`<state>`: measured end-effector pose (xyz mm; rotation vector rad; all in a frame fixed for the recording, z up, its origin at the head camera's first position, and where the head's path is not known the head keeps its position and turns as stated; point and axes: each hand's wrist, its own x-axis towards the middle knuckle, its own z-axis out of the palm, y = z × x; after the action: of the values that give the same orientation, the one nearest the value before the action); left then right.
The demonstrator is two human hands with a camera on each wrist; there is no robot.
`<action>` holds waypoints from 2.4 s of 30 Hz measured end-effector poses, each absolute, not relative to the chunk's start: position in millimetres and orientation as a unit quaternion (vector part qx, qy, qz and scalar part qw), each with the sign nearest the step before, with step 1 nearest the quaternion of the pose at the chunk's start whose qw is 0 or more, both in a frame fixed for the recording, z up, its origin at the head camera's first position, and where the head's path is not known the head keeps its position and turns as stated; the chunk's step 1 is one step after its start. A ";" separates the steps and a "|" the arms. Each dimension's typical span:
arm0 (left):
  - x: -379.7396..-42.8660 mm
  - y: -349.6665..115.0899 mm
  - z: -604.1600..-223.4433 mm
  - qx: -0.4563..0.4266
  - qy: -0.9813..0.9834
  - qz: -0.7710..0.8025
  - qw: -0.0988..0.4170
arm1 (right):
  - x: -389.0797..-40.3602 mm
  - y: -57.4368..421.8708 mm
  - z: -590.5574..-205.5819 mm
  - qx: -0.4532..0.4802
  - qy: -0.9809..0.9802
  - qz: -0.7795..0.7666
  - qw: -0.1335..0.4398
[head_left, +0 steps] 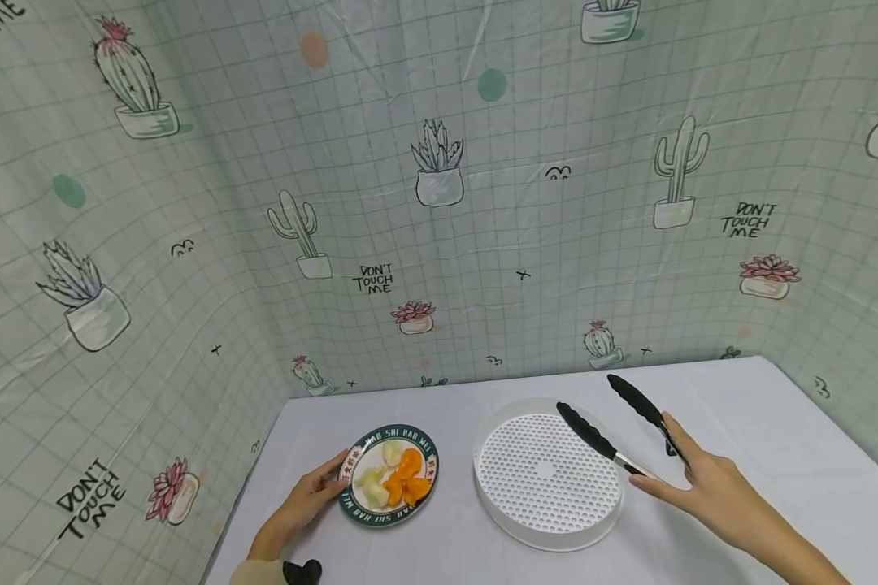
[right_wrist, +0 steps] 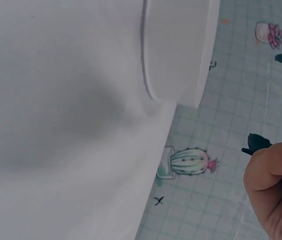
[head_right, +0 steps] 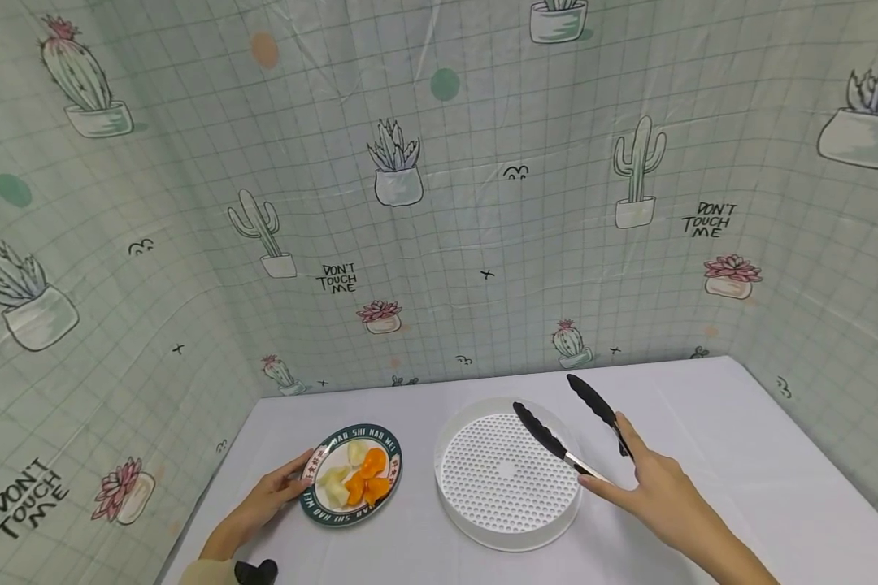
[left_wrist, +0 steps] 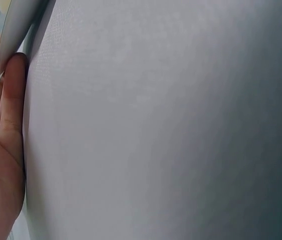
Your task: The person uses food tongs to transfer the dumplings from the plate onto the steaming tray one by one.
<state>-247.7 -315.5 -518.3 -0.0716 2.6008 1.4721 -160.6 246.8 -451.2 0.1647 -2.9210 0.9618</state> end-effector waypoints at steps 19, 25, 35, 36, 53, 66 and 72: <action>-248.8 -313.6 -522.3 0.005 0.856 0.509 0.088 | -175.8 179.6 -439.1 0.201 -0.921 0.332 0.014; -248.2 -315.4 -522.7 0.000 0.858 0.506 0.088 | -180.2 153.3 -434.7 0.220 -0.920 0.325 -0.001; -252.3 -317.7 -521.2 0.000 0.858 0.506 0.089 | -185.6 109.0 -437.7 0.263 -0.917 0.300 -0.019; -252.6 -318.1 -521.3 0.002 0.858 0.506 0.088 | -186.0 104.9 -438.5 0.265 -0.916 0.301 -0.023; -251.6 -322.9 -522.3 -0.001 0.862 0.501 0.074 | -188.0 51.4 -444.7 0.232 -0.936 0.256 -0.063; -249.2 -322.5 -524.1 -0.002 0.862 0.501 0.075 | -195.5 31.1 -452.8 0.218 -0.946 0.227 -0.078; -249.4 -322.3 -522.9 0.007 0.863 0.499 0.076 | -199.2 27.3 -453.6 0.222 -0.944 0.226 -0.088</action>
<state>-249.4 -322.3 -522.9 0.0219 2.5873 1.4961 -199.2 27.3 -453.6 0.7392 -3.1451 0.7539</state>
